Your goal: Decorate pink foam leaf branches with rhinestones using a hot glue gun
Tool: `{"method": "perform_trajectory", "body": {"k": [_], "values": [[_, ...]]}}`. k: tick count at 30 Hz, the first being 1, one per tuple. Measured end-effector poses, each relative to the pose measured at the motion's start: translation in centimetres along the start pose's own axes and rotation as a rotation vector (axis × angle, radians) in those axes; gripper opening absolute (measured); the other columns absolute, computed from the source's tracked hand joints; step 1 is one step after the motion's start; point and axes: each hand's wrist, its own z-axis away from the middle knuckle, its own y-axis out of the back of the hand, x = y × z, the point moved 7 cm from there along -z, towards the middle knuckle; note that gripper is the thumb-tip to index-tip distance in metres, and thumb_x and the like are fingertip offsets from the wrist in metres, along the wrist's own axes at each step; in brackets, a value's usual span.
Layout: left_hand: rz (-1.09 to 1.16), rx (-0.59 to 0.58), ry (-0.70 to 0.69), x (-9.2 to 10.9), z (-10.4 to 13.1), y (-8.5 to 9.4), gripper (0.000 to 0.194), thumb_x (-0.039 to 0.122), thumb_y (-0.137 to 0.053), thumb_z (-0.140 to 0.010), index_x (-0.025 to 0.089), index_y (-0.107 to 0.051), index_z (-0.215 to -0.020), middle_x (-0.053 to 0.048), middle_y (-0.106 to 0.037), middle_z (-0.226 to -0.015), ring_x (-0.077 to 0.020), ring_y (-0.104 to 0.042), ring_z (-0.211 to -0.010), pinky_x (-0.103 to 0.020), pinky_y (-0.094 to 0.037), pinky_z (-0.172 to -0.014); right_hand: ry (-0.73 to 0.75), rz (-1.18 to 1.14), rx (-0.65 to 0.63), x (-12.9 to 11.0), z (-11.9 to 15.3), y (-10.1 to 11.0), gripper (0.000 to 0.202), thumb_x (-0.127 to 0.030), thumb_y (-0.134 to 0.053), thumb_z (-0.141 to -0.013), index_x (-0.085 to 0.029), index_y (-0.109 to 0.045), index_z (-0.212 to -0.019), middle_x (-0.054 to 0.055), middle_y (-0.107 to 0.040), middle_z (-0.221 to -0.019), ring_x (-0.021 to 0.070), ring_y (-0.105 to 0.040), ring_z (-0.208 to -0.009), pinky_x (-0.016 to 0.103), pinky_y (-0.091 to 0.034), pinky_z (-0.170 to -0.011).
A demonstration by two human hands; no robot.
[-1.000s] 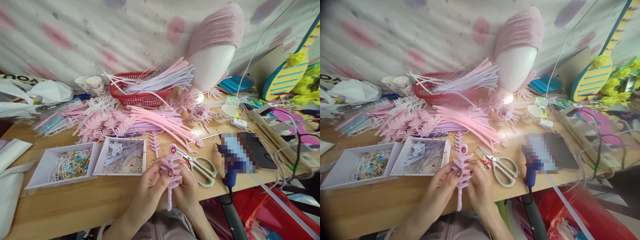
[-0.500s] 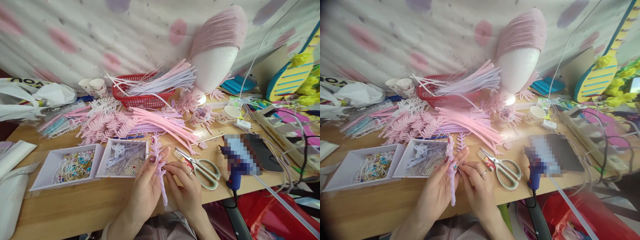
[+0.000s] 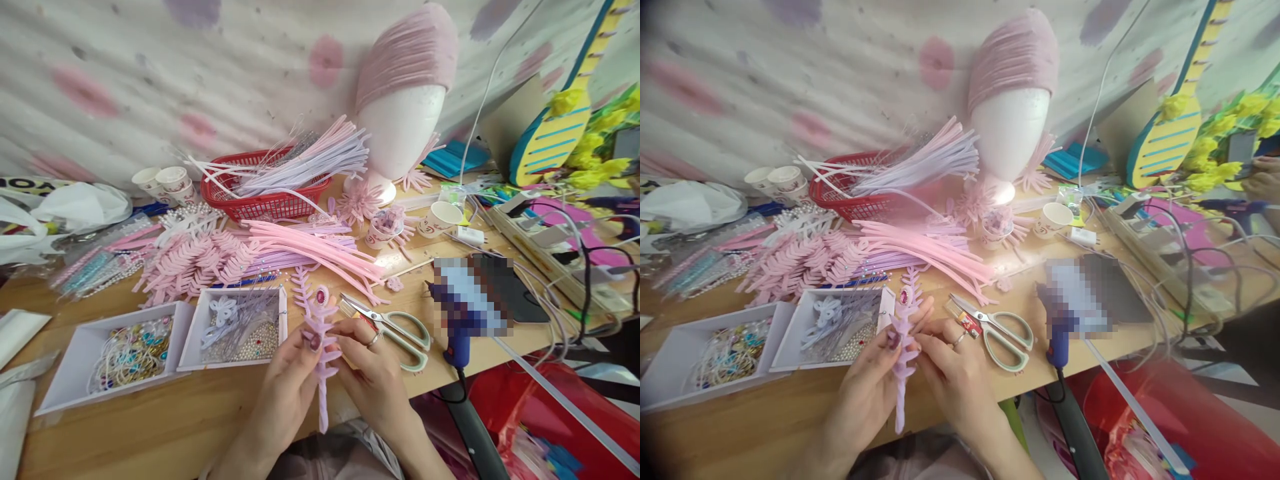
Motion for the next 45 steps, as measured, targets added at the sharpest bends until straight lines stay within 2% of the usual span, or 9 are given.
{"method": "perform_trajectory", "body": {"k": [2,6,14,22,27,33,37,41,45], "values": [[-0.094,-0.021,-0.011,-0.3,0.2,0.0,0.026,0.04,-0.079,-0.083,0.025,-0.08,-0.104,-0.006,-0.077,-0.119,-0.0184,-0.07,-0.102,-0.023,-0.053,-0.088,0.007,-0.028,-0.042,0.0,-0.2,0.1,0.022,-0.009,-0.057,-0.092,-0.022,-0.074,-0.097,0.008,-0.071,-0.094,0.0177,-0.07,-0.081,0.026,-0.057,-0.067],[-0.222,-0.035,-0.072,-0.3,0.6,-0.2,0.025,0.041,-0.075,-0.087,0.026,-0.078,-0.107,-0.006,-0.074,-0.124,-0.0274,-0.064,-0.12,-0.033,-0.052,-0.099,-0.015,-0.123,-0.056,0.4,-0.2,0.1,0.018,-0.011,-0.061,-0.09,-0.024,-0.073,-0.095,0.006,-0.072,-0.092,0.0181,-0.069,-0.078,0.026,-0.056,-0.066],[-0.271,-0.01,-0.114,0.0,0.9,-0.2,0.027,0.042,-0.075,-0.086,0.026,-0.079,-0.108,-0.008,-0.075,-0.122,-0.0308,-0.058,-0.13,-0.037,-0.049,-0.106,-0.122,-0.209,-0.094,1.3,0.3,-0.2,0.005,-0.023,-0.068,-0.09,-0.024,-0.073,-0.09,0.005,-0.072,-0.087,0.018,-0.07,-0.079,0.024,-0.056,-0.068],[-0.304,-0.056,-0.101,-0.6,0.9,0.0,0.029,0.043,-0.07,-0.089,0.024,-0.077,-0.11,-0.01,-0.069,-0.13,-0.0316,-0.058,-0.129,-0.041,-0.046,-0.109,-0.235,-0.305,-0.133,2.6,1.0,-0.9,0.008,-0.028,-0.076,-0.084,-0.024,-0.074,-0.091,0.004,-0.073,-0.088,0.0177,-0.068,-0.075,0.023,-0.054,-0.067],[-0.294,-0.089,-0.107,-0.7,0.6,-0.1,0.023,0.043,-0.07,-0.089,0.022,-0.076,-0.097,-0.008,-0.069,-0.125,-0.0271,-0.061,-0.121,-0.033,-0.052,-0.099,-0.285,-0.338,-0.196,3.4,1.3,-1.5,0.012,-0.032,-0.076,-0.084,-0.023,-0.076,-0.092,0.005,-0.073,-0.089,0.0176,-0.064,-0.07,0.026,-0.054,-0.07],[-0.233,-0.155,-0.116,-0.5,0.1,-0.5,0.018,0.039,-0.073,-0.088,0.021,-0.073,-0.088,-0.003,-0.07,-0.099,-0.0203,-0.066,-0.103,-0.028,-0.051,-0.093,-0.225,-0.272,-0.135,2.9,1.2,-1.1,0.009,-0.029,-0.071,-0.087,-0.025,-0.075,-0.093,0.006,-0.072,-0.09,0.0187,-0.062,-0.07,0.029,-0.055,-0.073],[-0.145,-0.169,-0.134,-0.5,-0.1,-0.4,0.016,0.039,-0.074,-0.088,0.023,-0.075,-0.09,-0.002,-0.07,-0.104,-0.0181,-0.063,-0.106,-0.029,-0.046,-0.101,-0.2,-0.212,-0.126,2.9,1.3,-1.3,0.012,-0.024,-0.065,-0.09,-0.026,-0.075,-0.096,0.005,-0.071,-0.088,0.019,-0.062,-0.068,0.03,-0.056,-0.073],[-0.084,-0.217,-0.126,-0.6,0.0,-0.6,0.014,0.037,-0.072,-0.091,0.025,-0.076,-0.096,-0.001,-0.074,-0.102,-0.0139,-0.064,-0.097,-0.023,-0.048,-0.093,-0.186,-0.184,-0.138,3.1,1.4,-1.3,0.014,-0.022,-0.064,-0.09,-0.025,-0.075,-0.098,0.006,-0.072,-0.089,0.0202,-0.066,-0.075,0.029,-0.056,-0.07],[-0.097,-0.178,-0.088,-0.6,0.0,-0.4,0.015,0.038,-0.074,-0.088,0.025,-0.077,-0.095,-0.001,-0.076,-0.101,-0.0151,-0.066,-0.101,-0.021,-0.05,-0.089,-0.239,-0.261,-0.131,3.4,1.6,-1.4,0.002,-0.023,-0.07,-0.085,-0.023,-0.072,-0.086,0.003,-0.071,-0.084,0.0177,-0.066,-0.071,0.025,-0.055,-0.065]]}}
